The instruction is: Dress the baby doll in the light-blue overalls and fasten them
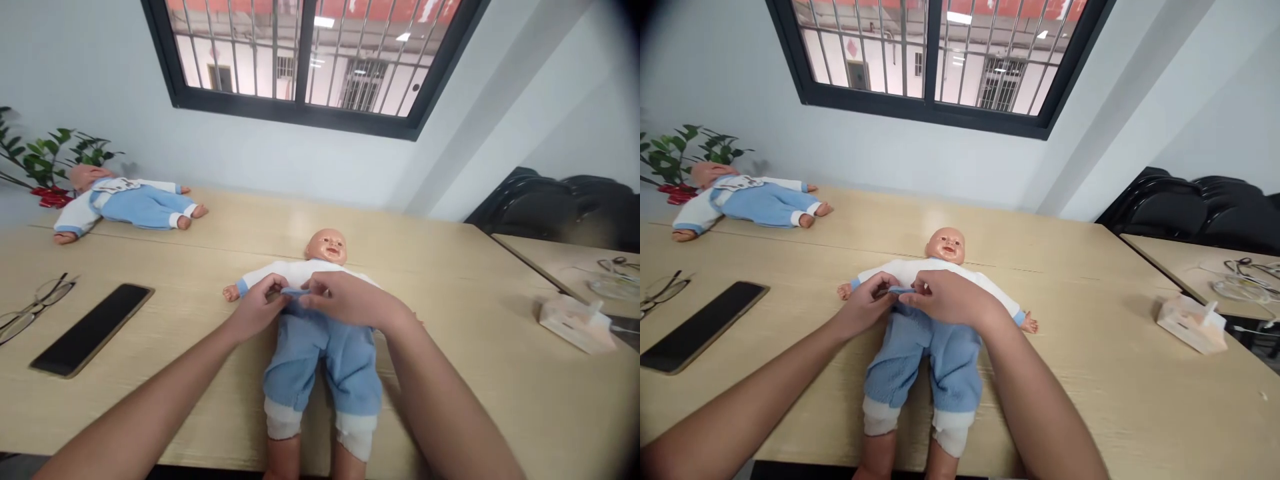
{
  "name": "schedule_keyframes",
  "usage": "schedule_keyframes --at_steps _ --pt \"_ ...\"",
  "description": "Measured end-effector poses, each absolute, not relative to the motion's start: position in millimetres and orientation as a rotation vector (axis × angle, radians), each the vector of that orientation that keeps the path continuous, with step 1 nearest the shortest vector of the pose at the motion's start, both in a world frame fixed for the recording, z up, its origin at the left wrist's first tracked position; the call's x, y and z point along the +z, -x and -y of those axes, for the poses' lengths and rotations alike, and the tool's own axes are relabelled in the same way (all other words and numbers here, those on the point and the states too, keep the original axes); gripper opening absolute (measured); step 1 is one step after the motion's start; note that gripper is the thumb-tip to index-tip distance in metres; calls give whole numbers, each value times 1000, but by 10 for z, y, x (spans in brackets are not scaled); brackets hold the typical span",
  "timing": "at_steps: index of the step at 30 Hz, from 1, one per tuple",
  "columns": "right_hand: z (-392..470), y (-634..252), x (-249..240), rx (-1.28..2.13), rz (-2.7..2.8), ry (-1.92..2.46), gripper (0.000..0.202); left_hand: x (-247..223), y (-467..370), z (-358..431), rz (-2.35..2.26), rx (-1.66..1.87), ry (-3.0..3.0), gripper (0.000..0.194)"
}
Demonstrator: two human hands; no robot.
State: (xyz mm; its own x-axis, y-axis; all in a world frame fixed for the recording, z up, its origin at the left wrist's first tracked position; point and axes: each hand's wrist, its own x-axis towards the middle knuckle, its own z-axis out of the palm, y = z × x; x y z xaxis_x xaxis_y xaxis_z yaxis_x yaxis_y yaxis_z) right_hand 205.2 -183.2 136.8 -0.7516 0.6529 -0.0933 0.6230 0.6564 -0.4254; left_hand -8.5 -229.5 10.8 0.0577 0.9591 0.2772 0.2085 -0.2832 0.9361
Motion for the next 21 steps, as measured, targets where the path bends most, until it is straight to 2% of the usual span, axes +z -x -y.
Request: schedule_keyframes --at_steps 3,6,9,15,21 --pt "1811 -2073 1294 641 2783 1163 18 103 118 2330 -1208 1262 -1588 23" --pt "1762 -2089 1215 613 2787 1142 34 112 149 2355 -1228 1242 -1583 29" --pt "1754 -2076 1200 591 2795 1089 31 137 180 2368 -1232 1204 -1604 32" --pt "1839 -1990 1252 529 2740 1082 15 182 185 2379 -1244 1169 -1718 23" --pt "1819 -1910 1129 585 2689 1217 21 192 92 2424 -1390 1354 -1774 17"
